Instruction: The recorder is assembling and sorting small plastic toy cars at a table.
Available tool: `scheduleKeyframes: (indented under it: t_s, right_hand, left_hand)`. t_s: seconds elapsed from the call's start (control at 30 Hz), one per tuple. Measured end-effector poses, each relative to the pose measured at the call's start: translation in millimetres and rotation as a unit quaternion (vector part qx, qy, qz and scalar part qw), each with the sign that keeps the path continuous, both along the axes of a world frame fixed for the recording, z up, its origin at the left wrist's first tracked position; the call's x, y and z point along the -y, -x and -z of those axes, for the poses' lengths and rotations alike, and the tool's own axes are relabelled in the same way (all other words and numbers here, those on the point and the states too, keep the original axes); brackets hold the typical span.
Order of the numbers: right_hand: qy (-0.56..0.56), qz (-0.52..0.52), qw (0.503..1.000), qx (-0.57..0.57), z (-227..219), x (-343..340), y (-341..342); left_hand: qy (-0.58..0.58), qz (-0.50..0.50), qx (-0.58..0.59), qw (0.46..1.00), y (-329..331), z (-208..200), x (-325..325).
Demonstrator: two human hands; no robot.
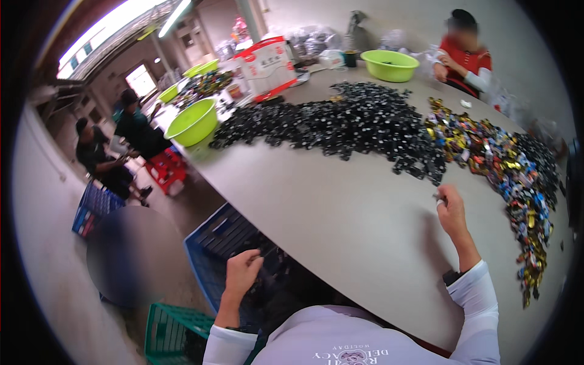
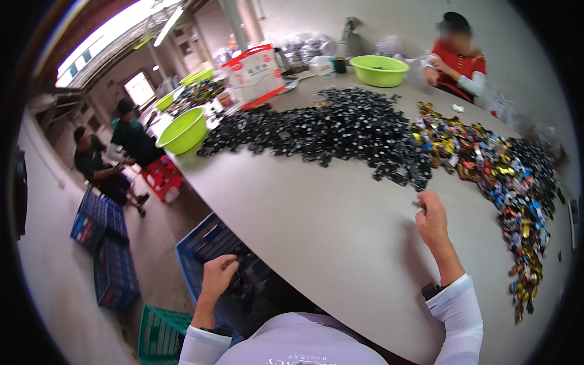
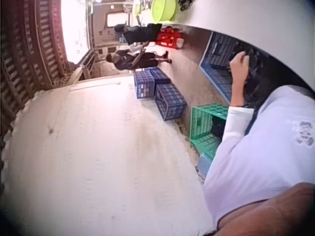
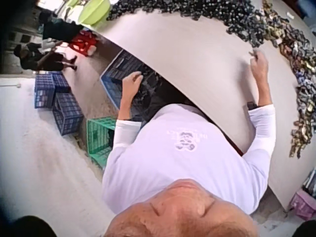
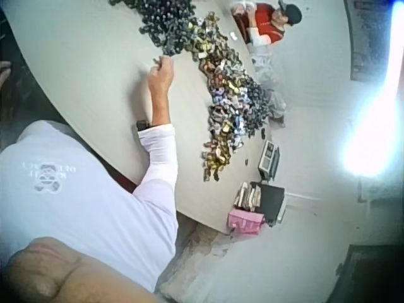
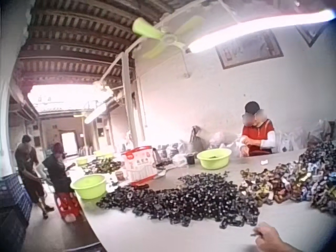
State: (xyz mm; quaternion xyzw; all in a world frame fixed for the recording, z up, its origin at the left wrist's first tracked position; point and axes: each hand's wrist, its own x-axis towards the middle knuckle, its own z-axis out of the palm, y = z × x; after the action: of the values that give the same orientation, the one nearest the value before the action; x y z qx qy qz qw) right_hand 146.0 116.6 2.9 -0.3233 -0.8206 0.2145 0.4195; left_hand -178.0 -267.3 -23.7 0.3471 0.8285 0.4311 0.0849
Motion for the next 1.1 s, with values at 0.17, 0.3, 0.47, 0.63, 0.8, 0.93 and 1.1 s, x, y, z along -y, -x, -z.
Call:
scheduleKeyframes:
  t_s: [0.17,0.3,0.47,0.63,0.8,0.93,1.1]
  right_hand:
    - [0.088,-0.206,0.975,-0.004,5.2,29.8,46.9]
    - [0.107,-0.27,0.956,0.04,8.4,45.7,53.3]
    - [0.203,-0.26,0.944,0.006,22.0,54.0,57.7]
    - [0.349,-0.365,0.862,0.049,4.5,94.1,78.3]
    - [0.324,-0.382,0.862,0.077,-4.5,148.2,113.8]
    - [0.131,-0.317,0.924,0.17,-1.1,175.0,130.9]
    - [-0.01,-0.196,0.956,0.22,11.9,164.6,129.7]
  left_hand:
    - [0.054,0.016,-0.015,0.998,-33.8,10.7,-3.5]
    - [0.105,0.006,-0.027,0.994,-51.3,35.9,17.3]
    - [0.09,-0.012,-0.014,0.996,-61.4,35.9,25.4]
    - [-0.007,0.007,0.174,0.985,-69.5,13.4,14.3]
    - [-0.134,0.11,0.269,0.947,-56.5,-5.2,5.6]
    - [-0.224,0.162,0.313,0.909,-20.7,-42.4,18.6]
    - [-0.415,0.284,0.166,0.848,23.9,-180.4,61.7]
